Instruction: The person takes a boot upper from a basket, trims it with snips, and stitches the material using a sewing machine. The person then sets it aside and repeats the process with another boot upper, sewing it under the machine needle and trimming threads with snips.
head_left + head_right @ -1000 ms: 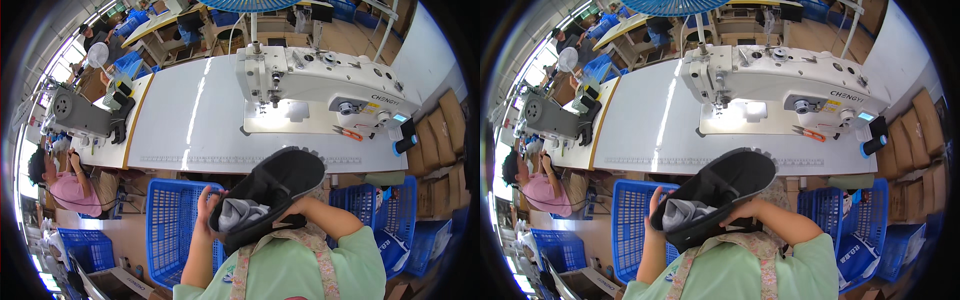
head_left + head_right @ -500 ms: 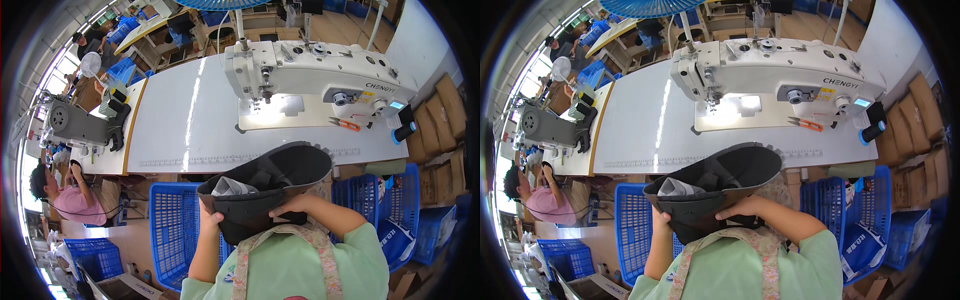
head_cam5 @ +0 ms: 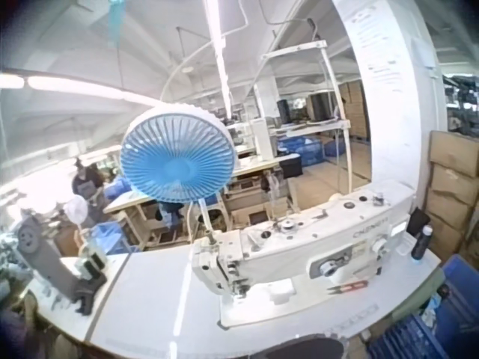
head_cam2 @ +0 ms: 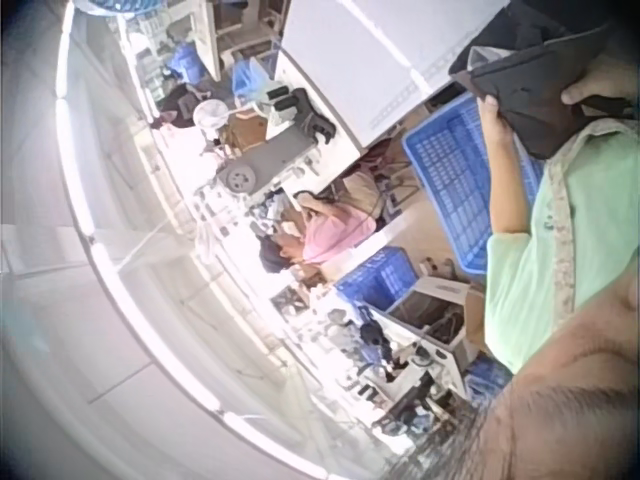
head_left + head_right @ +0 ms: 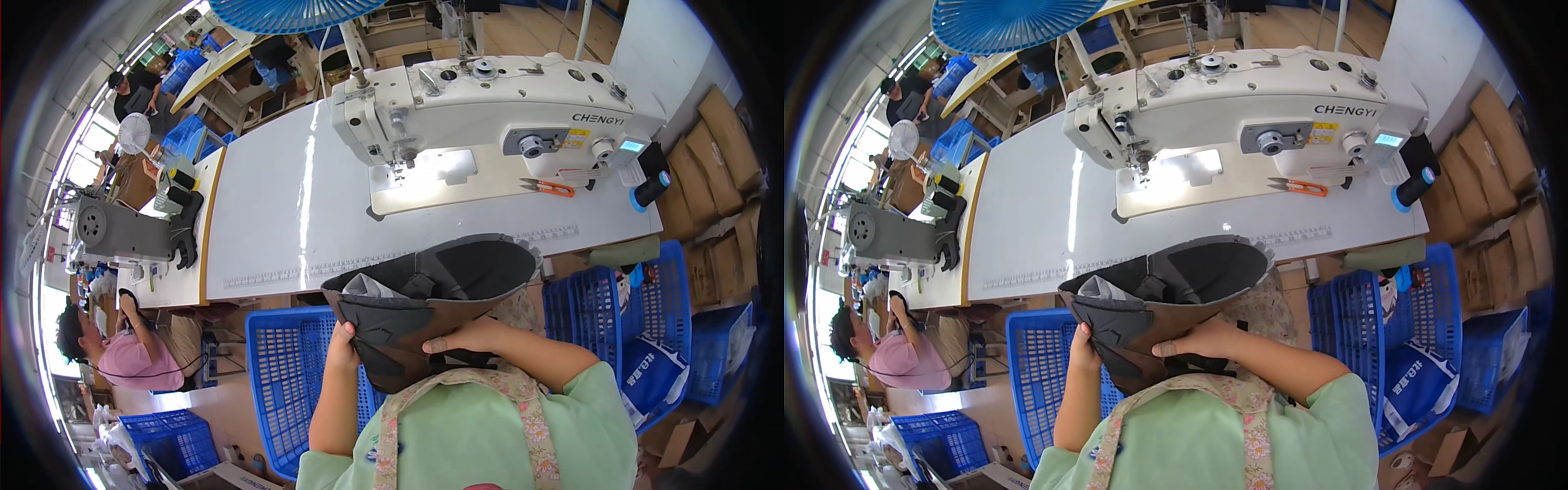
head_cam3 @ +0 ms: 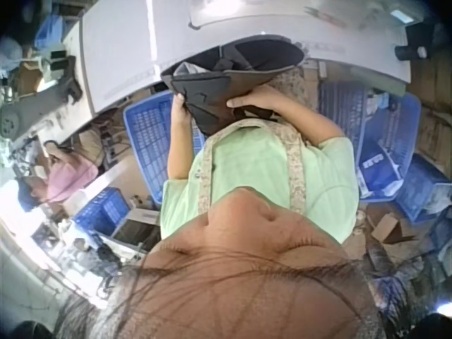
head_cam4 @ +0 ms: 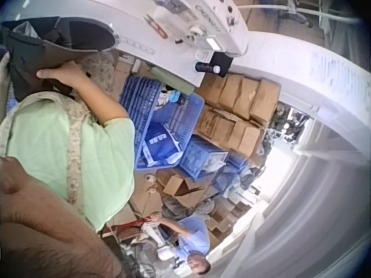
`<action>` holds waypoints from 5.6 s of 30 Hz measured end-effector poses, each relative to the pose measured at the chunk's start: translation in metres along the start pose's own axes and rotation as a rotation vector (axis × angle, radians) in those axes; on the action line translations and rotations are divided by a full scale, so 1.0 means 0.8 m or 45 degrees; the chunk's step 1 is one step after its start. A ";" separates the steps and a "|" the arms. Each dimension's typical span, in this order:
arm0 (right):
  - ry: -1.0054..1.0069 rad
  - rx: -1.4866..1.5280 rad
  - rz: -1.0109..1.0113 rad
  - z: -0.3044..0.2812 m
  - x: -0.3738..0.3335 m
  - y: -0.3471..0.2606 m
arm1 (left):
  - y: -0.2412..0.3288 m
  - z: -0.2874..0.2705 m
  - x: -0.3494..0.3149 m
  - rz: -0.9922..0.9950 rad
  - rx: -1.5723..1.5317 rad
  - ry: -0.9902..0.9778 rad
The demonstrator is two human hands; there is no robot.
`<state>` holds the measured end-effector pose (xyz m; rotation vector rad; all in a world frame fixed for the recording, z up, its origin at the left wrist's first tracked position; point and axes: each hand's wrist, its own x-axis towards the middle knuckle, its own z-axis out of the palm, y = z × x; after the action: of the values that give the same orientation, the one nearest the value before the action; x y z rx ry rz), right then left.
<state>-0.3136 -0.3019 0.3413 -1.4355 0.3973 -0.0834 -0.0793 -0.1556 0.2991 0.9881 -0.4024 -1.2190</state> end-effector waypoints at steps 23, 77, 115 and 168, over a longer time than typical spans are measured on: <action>1.534 -1.916 -0.165 -0.283 -0.036 0.032 | 0.019 0.032 0.020 0.031 0.044 -0.079; 0.606 -0.787 -0.392 -0.103 -0.104 -0.086 | 0.044 0.101 -0.007 0.036 0.317 -0.256; 0.728 -0.481 -0.124 -0.088 -0.138 -0.069 | 0.038 0.110 0.018 -0.091 0.356 -0.405; 1.398 0.039 0.202 -0.125 -0.270 0.106 | 0.012 0.200 0.085 -0.556 0.753 -0.682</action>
<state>-0.5615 -0.3211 0.2976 -1.2133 1.3897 -0.7596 -0.1676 -0.2834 0.3780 1.2826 -1.0516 -1.8239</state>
